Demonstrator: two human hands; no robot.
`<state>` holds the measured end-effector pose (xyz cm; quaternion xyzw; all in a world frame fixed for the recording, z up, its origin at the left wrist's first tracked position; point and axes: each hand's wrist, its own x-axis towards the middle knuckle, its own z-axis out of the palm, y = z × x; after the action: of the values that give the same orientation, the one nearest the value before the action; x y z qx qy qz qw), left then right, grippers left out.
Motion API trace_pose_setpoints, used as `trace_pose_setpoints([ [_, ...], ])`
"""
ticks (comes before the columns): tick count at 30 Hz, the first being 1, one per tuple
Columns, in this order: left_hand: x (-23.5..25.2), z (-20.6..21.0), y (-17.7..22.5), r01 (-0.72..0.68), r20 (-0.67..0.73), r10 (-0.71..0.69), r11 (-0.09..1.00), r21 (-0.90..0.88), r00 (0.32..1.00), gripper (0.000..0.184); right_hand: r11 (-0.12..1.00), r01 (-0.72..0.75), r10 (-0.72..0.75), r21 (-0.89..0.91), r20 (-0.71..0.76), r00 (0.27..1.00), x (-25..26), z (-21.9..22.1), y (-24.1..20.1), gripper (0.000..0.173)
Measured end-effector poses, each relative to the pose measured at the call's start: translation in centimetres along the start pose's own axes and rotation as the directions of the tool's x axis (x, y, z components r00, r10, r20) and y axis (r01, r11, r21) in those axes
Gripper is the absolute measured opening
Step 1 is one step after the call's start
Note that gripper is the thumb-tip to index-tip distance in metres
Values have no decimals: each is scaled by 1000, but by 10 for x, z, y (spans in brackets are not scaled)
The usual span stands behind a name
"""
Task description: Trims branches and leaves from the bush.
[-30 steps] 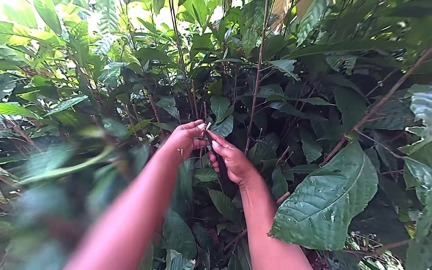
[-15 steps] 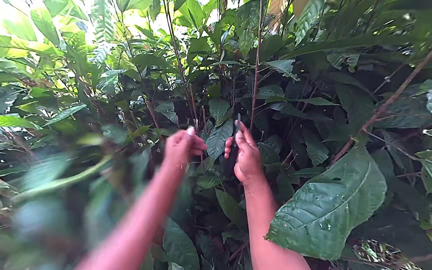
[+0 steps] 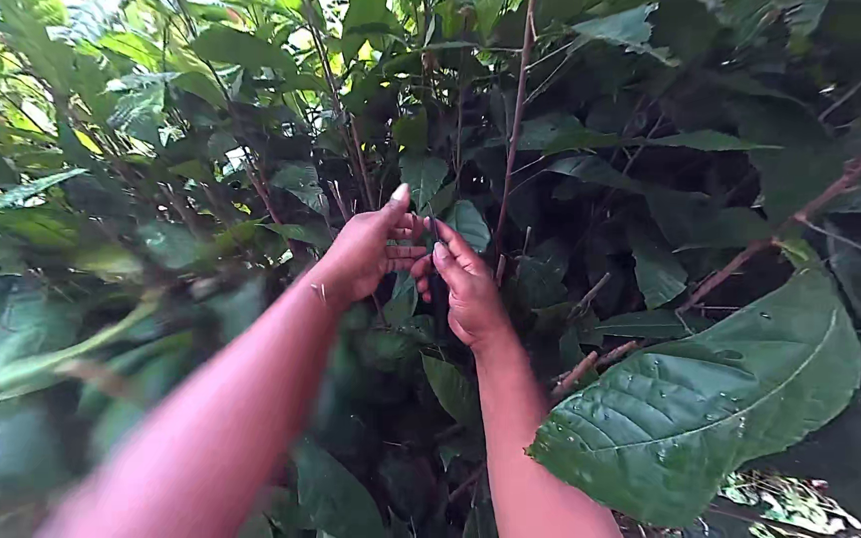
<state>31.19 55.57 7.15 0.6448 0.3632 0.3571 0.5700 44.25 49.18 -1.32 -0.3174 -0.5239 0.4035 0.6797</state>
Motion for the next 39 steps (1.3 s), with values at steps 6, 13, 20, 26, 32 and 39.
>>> trace_pose_setpoints([
  [6, -13, -1, -1, 28, 23, -26, 998, -57, 999, 46, 997, 77, -77, -5, 81, 994, -4, 5, 2, 42],
  [13, -13, -2, 0, 39, 76, -37, 999, -29, 996, 47, 998, 40, -46, 54, 107, 993, -9, -1, 6, 39],
  [20, -8, -5, 1, 41, 94, -41, 999, 6, 995, 37, 999, 15, -18, 31, 114, 993, -10, -5, 8, 42],
  [26, -3, -1, 1, 61, 21, -61, 998, -11, 998, 28, 1000, 2, -3, 9, 92, 996, -7, -8, 16, 40],
  [32, 0, 4, -2, 87, -71, -89, 996, -25, 994, 23, 997, -55, 58, -51, 42, 997, -6, -7, 20, 46],
  [39, 19, -15, -25, -14, -58, 2, 979, -206, 998, 56, 985, 168, -164, 49, -75, 984, -6, 4, -6, 47],
])
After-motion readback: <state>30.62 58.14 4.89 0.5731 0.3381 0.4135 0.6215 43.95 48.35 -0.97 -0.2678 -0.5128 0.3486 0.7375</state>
